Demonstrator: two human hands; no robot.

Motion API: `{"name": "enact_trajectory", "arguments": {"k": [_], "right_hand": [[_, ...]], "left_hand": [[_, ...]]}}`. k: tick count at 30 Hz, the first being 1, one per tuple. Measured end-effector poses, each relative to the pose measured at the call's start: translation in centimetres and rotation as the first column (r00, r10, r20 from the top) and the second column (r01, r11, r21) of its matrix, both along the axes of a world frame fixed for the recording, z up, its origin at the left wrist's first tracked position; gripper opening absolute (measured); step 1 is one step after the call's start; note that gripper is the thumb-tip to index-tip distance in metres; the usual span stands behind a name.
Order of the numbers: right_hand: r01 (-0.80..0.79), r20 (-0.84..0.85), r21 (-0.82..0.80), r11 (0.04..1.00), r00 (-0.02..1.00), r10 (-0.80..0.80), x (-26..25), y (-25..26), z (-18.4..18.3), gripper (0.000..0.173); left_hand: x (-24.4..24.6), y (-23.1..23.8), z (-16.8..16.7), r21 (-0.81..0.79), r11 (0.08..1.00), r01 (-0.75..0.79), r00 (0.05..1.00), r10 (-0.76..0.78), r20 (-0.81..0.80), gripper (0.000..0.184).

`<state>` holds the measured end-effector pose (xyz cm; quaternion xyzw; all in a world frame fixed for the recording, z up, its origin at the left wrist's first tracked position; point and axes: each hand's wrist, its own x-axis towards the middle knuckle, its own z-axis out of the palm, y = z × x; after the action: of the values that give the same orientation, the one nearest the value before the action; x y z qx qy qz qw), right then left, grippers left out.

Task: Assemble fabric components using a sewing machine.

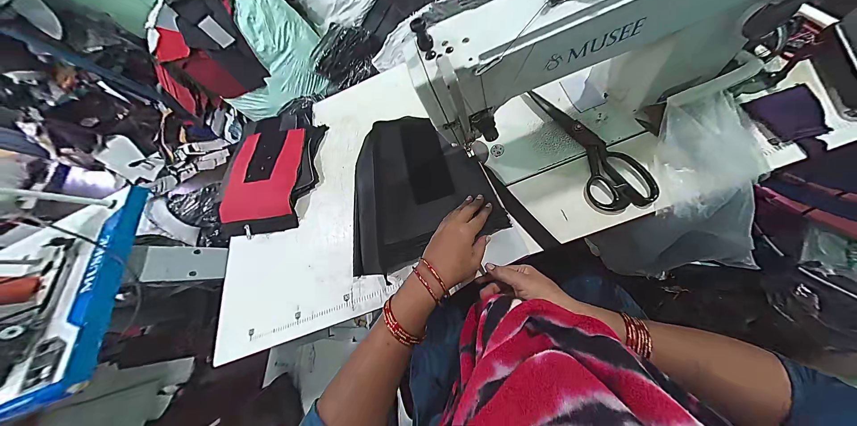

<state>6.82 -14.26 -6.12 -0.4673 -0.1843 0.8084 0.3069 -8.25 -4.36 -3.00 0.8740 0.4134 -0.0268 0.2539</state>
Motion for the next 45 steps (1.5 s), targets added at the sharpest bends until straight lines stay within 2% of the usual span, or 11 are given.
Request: {"name": "enact_trajectory", "arguments": {"k": [11,17,21,25,27,28,30,32,34,38,45], "right_hand": [[0.032,0.013,0.05,0.998,0.999,-0.033,-1.4,0.2,0.5,0.033],[0.07,0.15,0.211,0.975,0.983,-0.103,-1.5,-0.3,-0.7,0.029],[0.174,0.077,0.388,0.905,0.972,-0.22,-1.6,-0.7,-0.5,0.019],[0.111,0.211,0.439,0.891,0.952,-0.223,-1.7,-0.1,-0.1,0.014],[-0.093,0.357,0.512,0.854,0.927,-0.114,-0.7,0.3,0.1,0.017],[-0.295,0.468,0.503,0.812,0.883,0.031,0.5,0.8,0.9,0.02],[-0.716,0.656,0.453,0.53,0.671,0.345,3.5,2.2,3.4,0.025],[-0.869,0.738,0.424,0.257,0.495,0.459,6.7,3.3,5.9,0.037],[-0.87,0.788,0.363,0.334,0.478,0.388,9.1,4.4,7.6,0.039],[-0.645,0.934,0.289,0.708,0.351,-0.062,8.3,8.9,5.4,0.033],[-0.544,0.902,0.43,0.721,0.294,-0.316,2.8,12.7,0.8,0.034]], "left_hand": [[0.9,-0.7,-0.9,0.326,0.941,0.094,0.995,-0.083,-0.049,0.04],[2.9,-1.7,-0.9,0.258,0.953,-0.16,0.982,0.127,0.138,0.061],[7.7,-0.2,3.1,-0.053,0.932,-0.358,0.894,0.326,-0.309,0.087],[10.5,1.2,4.2,-0.088,0.893,-0.441,0.807,0.352,-0.475,0.081],[11.4,1.2,4.3,-0.082,0.902,-0.424,0.786,0.321,-0.529,0.068],[11.7,1.2,4.4,-0.085,0.906,-0.415,0.775,0.303,-0.554,0.065],[11.8,1.1,4.6,-0.096,0.921,-0.378,0.775,0.258,-0.577,0.063],[11.6,1.0,4.6,-0.102,0.93,-0.353,0.783,0.234,-0.576,0.067],[11.0,0.7,4.2,-0.101,0.926,-0.363,0.799,0.253,-0.545,0.064],[9.5,0.4,3.2,-0.096,0.929,-0.356,0.856,0.283,-0.433,0.047],[6.5,0.8,2.9,-0.195,0.913,-0.357,0.924,0.315,-0.216,0.045]]}}
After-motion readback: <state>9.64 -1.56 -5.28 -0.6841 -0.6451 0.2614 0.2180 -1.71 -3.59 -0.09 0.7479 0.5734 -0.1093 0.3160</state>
